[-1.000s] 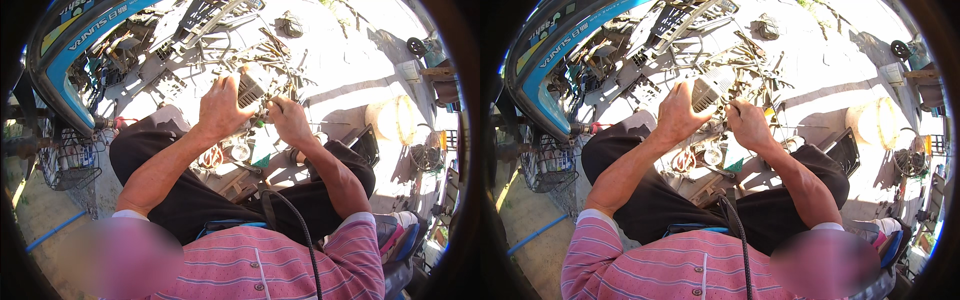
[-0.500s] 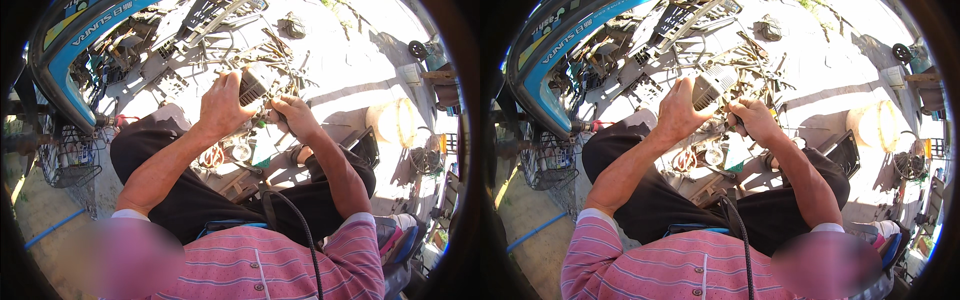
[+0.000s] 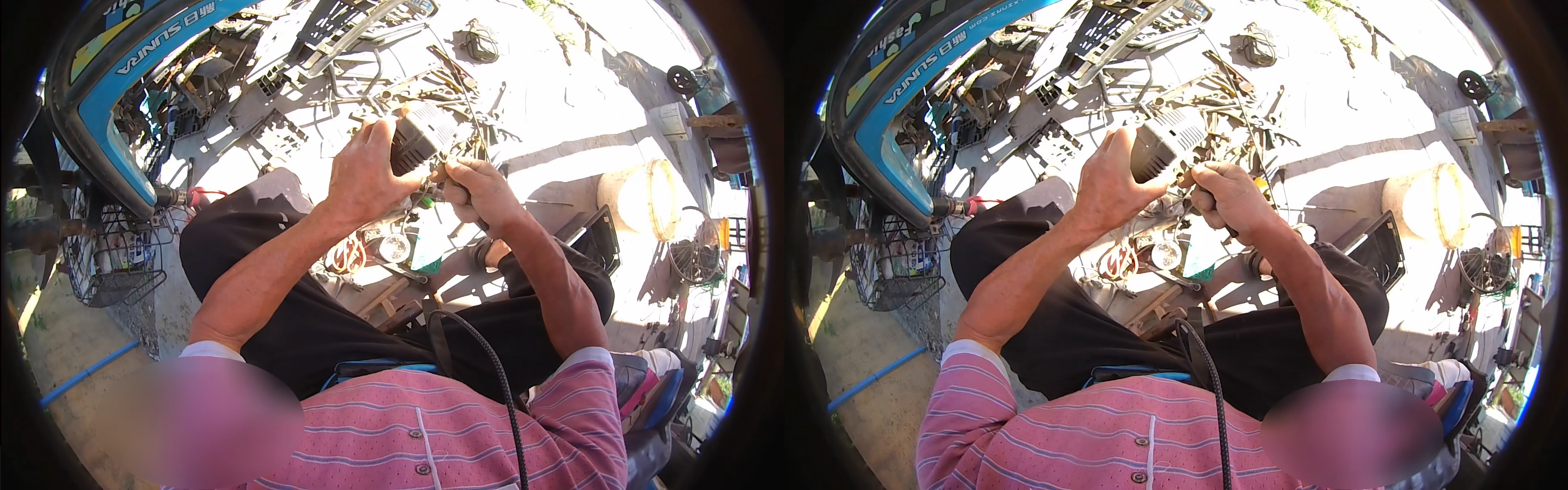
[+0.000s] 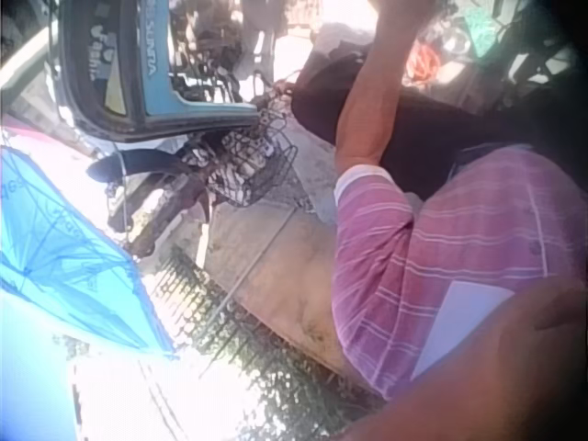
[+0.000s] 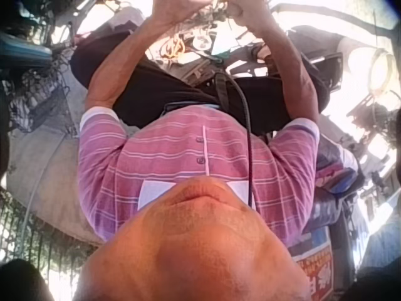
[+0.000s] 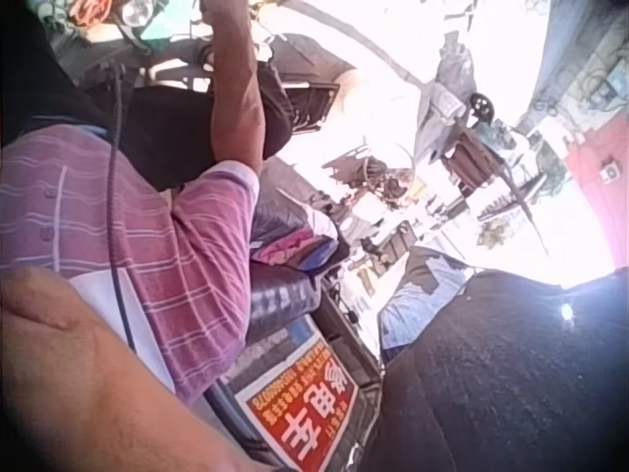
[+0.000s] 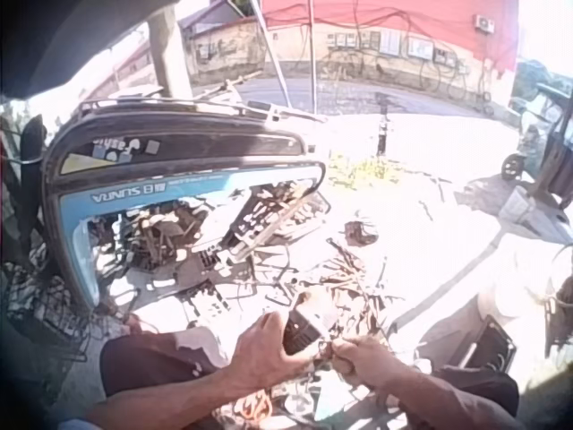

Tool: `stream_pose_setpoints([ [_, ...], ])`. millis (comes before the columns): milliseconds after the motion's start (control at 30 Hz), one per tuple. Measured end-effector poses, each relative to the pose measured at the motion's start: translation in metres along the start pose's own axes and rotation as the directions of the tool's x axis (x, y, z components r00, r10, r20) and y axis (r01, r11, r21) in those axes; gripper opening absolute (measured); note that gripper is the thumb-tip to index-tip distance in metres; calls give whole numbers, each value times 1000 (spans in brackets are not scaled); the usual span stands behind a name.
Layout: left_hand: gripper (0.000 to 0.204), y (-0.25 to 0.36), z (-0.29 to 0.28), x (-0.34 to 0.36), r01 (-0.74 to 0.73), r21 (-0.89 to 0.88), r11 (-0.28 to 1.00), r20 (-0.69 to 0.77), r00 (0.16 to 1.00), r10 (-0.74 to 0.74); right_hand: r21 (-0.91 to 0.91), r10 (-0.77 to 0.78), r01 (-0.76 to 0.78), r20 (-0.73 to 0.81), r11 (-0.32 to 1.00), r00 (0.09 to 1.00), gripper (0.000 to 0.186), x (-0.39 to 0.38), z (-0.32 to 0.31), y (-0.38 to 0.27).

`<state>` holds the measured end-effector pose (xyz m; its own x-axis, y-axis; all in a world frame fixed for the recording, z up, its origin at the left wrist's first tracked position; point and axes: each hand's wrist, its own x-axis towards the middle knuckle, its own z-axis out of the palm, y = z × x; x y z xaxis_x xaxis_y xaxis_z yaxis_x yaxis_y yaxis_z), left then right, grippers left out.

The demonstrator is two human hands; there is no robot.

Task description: The person disassembles a small electronic device using a screwdriver, removes the internal components, and uses pliers to cut a wire. They then reassemble the device and secure it with screws.

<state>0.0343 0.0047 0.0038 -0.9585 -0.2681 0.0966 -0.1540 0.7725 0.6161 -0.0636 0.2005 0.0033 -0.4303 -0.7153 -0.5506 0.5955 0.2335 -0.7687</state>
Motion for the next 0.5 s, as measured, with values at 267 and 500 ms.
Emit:
stream_pose_setpoints([
  [267, 70, 1, 0, 0, -2, -18, 1000, -29, 1000, 1, 191, 76, -70, -27, 979, 997, 27, -3, 4, -2],
  [500, 68, 0, 2, 1, 83, 14, 996, 27, 996, -84, -601, -291, 99, -230, 793, 929, 26, 5, 5, 10],
])
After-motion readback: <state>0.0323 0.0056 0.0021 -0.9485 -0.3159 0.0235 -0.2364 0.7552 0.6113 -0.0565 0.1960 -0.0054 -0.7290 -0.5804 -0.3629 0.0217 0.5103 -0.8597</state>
